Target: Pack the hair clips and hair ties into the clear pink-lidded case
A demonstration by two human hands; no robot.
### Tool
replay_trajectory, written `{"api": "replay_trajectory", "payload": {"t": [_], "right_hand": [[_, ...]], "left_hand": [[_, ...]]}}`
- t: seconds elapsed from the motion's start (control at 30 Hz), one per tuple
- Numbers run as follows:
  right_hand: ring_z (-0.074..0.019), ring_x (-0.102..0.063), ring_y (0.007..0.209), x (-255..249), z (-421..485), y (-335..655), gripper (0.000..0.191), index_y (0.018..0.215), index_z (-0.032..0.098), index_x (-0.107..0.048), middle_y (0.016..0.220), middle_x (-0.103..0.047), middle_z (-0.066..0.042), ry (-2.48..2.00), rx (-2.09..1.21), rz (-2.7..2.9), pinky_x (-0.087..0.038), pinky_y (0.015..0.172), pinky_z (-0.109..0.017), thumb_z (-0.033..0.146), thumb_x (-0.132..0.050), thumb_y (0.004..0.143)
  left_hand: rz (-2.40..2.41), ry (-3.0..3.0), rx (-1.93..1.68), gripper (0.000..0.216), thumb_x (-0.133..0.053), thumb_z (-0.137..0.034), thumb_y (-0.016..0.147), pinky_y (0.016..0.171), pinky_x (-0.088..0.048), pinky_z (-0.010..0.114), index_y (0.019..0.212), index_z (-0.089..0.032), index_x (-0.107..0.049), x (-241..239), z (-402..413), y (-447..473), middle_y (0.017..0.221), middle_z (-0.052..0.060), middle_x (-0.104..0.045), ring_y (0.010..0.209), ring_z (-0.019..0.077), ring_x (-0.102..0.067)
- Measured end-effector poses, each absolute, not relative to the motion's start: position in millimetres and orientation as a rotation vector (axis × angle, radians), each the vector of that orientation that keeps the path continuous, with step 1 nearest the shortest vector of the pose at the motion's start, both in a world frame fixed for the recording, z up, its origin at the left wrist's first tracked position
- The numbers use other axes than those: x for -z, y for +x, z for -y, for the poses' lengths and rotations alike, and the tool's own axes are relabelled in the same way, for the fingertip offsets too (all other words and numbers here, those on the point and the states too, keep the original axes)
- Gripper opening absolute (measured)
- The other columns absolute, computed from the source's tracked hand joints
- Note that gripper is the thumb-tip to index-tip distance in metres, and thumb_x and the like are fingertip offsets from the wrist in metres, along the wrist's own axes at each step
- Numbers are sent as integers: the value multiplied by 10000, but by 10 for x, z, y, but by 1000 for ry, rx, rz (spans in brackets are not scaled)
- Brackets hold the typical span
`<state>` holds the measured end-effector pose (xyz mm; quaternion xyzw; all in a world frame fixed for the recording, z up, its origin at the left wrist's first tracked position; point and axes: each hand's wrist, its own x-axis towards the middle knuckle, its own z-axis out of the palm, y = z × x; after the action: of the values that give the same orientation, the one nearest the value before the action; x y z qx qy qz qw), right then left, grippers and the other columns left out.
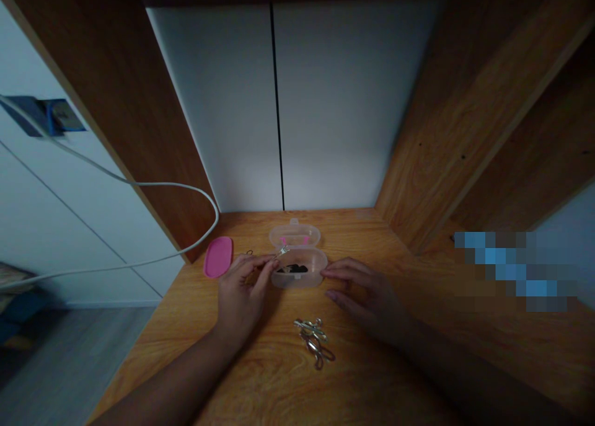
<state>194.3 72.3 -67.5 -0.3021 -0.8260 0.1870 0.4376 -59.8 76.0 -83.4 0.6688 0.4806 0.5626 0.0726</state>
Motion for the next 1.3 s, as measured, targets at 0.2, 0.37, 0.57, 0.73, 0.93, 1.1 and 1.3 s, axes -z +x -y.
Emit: {"api": "replay_trajectory", "payload": {"t": [0.2,0.37,0.57,0.73,0.93,1.1,1.3], "right_hand": [[-203,-664,990,672,-707,1951,232,1126,252,-679,1068,-702,-84,-744,-483,2063,-549,850,-353,243,-664,895],[-200,-669,954,670,-704,1949,227,1126,252,-684,1059,-702,-85,-739,-493,2060,-553,823,-349,251,-649,901],[-176,-673,851,686,-696,1961,160,1052,230,-700,938,-725,-67,-744,-533,2096,-538,750,-313,255,-638,907],[-168,-637,774,699,-646,1934,227,994,212,-721,856,-710,-47,-728,-543,2408,-480,693,-300,396,-691,864],[-209,-603,918,670,-579,1860,462,1067,248,-706,1033,-662,-43,-776,-574,2598,-463,782,-328,511,-803,700],[-210,-586,980,615,-570,1868,311,1040,241,-699,1070,-625,-45,-763,-646,2573,-473,857,-339,350,-761,755],[-204,-588,968,621,-599,1913,314,1054,226,-694,1031,-616,-48,-733,-699,2542,-479,865,-354,215,-715,741]], "left_hand": [[-1437,2062,-1649,199,-653,-290,903,725,-530,311,1051,-205,-757,848,-773,-592,878,57,-730,811,189,-649],[-1396,2142,-1614,271,-592,-226,934,741,-512,318,1177,-229,-712,856,-771,-587,910,66,-708,835,193,-622],[-1363,2217,-1592,328,-603,-198,929,813,-486,360,1250,-249,-654,831,-757,-570,986,62,-741,893,210,-610],[-1261,2366,-1644,229,-611,-142,899,820,-481,370,1104,-209,-689,773,-713,-559,972,68,-747,900,213,-621],[-835,2751,-1375,263,-566,-107,834,748,-492,352,1054,-196,-679,757,-609,-556,925,83,-696,847,209,-624],[-760,2995,-928,130,-568,-215,806,621,-464,343,861,-177,-680,751,-543,-503,752,63,-642,678,210,-581],[-949,2958,-499,183,-583,-368,805,589,-452,331,812,-190,-627,732,-527,-429,731,50,-636,637,210,-591]]}}
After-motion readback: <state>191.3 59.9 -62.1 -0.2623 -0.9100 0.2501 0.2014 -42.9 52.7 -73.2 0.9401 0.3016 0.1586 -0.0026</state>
